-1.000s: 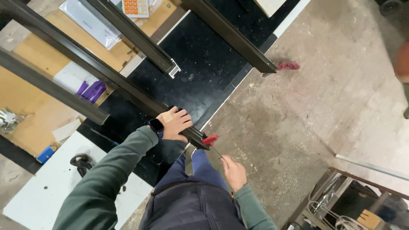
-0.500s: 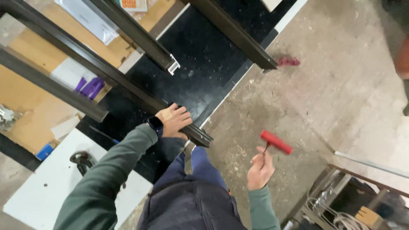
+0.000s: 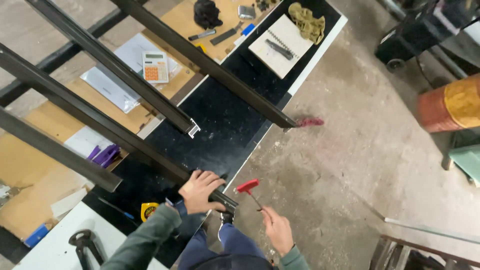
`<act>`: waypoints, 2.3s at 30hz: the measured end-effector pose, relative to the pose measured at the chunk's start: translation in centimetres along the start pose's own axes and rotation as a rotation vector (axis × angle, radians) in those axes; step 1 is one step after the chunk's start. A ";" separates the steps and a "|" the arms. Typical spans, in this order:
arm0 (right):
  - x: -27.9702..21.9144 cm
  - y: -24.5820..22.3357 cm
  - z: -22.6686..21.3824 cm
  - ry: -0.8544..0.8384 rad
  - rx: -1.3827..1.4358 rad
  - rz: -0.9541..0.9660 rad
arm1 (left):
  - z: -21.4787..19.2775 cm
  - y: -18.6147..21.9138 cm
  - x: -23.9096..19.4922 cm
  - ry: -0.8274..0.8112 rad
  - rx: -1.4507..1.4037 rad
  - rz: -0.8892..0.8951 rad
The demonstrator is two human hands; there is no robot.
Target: The person assembles a rectangular metal frame on a workbench. They position dark metal rails and a frame section on the bench, use a red-handled screwdriver to drive screws at the joints, handle small brackets and fasteners, and press the frame members together to align the corners while fastening.
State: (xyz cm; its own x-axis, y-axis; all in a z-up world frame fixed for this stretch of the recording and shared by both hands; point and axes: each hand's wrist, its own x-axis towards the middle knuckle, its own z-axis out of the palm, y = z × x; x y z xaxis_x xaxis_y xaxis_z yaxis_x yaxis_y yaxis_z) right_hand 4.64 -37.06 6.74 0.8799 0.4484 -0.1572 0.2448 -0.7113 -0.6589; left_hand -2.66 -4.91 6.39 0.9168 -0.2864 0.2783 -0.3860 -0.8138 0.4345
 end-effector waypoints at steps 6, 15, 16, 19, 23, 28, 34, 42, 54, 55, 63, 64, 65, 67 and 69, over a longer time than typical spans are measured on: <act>3.9 -1.8 -0.2 -0.203 -0.009 -0.342 | 1.5 5.4 2.7 0.402 -0.990 -0.492; 14.4 2.4 -12.9 -0.322 0.088 -0.387 | 7.4 -1.1 11.3 0.754 -0.702 -0.996; 16.2 4.9 -14.3 -0.303 0.074 -0.353 | 6.8 -2.1 13.1 0.718 -0.291 -1.024; 22.1 9.7 -20.3 -0.263 0.047 -0.407 | 10.2 -8.7 15.0 0.402 0.051 -1.171; 27.5 13.4 -26.6 -0.239 0.037 -0.389 | 9.0 -9.7 19.2 0.300 0.214 -1.256; 38.8 12.7 -30.7 -0.159 0.023 -0.443 | 6.6 -7.2 28.3 0.657 0.562 -0.880; 57.8 6.2 -30.2 -0.100 -0.013 -0.611 | 7.9 -15.2 42.9 0.570 0.223 -1.017; 85.2 9.1 -24.3 -0.196 0.063 -0.385 | 13.1 -27.4 48.5 0.499 0.212 -1.416; 94.3 10.4 -18.8 -0.279 -0.326 -0.390 | 21.3 -26.0 53.9 1.107 -0.323 -1.668; 94.2 10.6 -19.1 -0.369 -0.177 -0.305 | 22.0 -26.2 54.6 1.244 -0.438 -1.679; 98.0 13.1 -18.7 -0.675 0.178 -0.251 | 22.6 -26.2 58.5 1.503 -0.487 -1.941; 98.1 10.1 -18.4 -0.761 0.226 -0.157 | 21.6 -27.8 58.0 1.534 -0.407 -1.959; 97.9 9.0 -18.0 -0.769 0.240 -0.173 | 21.1 -28.4 58.0 1.548 -0.383 -1.952; 96.9 8.3 -18.4 -0.938 0.330 -0.040 | 21.3 -28.1 58.7 1.454 -0.473 -2.139; 96.7 8.2 -18.7 -0.950 0.232 -0.166 | 21.0 -27.9 59.9 1.397 -0.383 -2.123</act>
State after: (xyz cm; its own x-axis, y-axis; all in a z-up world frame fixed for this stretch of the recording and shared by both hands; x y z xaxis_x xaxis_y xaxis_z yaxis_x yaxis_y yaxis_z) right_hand 99.38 -9.68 -0.13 0.1243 0.8525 -0.5077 0.1599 -0.5222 -0.8377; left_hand 65.18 -9.96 -7.08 -0.5104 0.7480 -0.4243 0.2950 0.6157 0.7306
